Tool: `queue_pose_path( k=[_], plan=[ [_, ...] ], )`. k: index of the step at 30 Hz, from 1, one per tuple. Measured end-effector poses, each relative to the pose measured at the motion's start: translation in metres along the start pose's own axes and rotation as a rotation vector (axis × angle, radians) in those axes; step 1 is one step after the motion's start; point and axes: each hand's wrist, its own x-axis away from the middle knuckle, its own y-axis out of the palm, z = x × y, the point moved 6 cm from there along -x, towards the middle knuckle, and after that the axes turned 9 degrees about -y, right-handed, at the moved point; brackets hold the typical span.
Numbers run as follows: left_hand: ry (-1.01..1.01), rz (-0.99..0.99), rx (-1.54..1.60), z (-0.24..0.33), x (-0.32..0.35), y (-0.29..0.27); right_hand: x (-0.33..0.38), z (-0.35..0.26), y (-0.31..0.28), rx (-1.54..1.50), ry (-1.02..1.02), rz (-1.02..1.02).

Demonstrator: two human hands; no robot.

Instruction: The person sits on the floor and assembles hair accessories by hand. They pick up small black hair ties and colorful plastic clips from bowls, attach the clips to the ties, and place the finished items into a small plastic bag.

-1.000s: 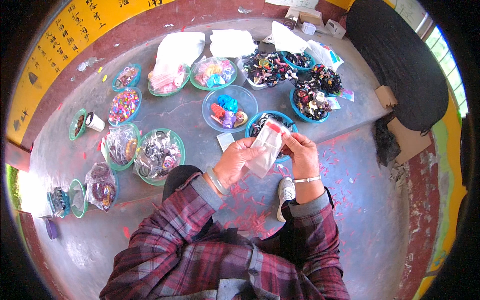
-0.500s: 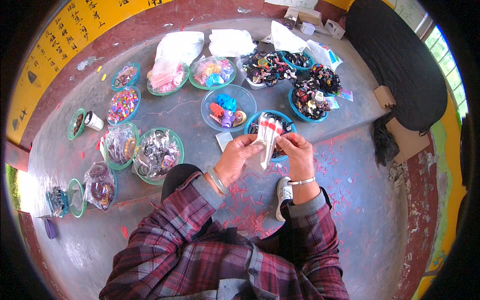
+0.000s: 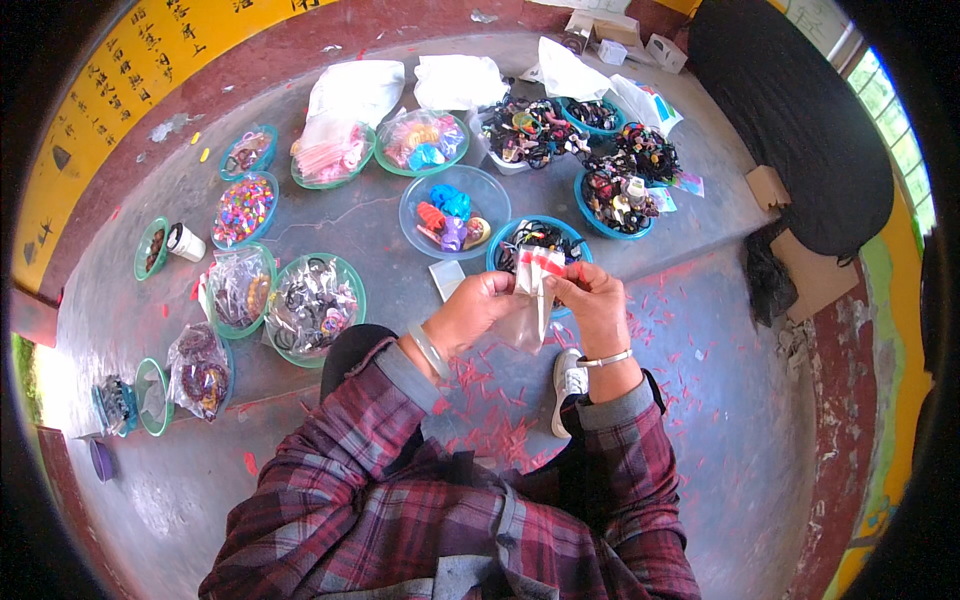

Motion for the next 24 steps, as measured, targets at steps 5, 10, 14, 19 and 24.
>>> queue_pose_path(
  k=[5,10,14,19,24],
  plan=[
    [-0.099,-0.113,0.296,-0.004,0.001,0.0,-0.003,-0.001,-0.008,0.043,-0.042,0.021],
    [-0.07,-0.202,0.444,-0.003,0.0,0.004,-0.003,-0.004,-0.005,0.0,-0.059,0.03],
    [-0.071,-0.174,0.452,-0.003,0.001,0.003,-0.003,-0.001,-0.003,-0.009,-0.05,0.015],
    [-0.099,-0.026,0.335,-0.015,-0.004,-0.009,0.0,0.004,0.007,-0.044,-0.005,-0.039],
    [-0.04,0.049,0.433,-0.015,-0.005,-0.013,0.004,0.003,0.011,-0.018,0.073,-0.074]
  ],
)
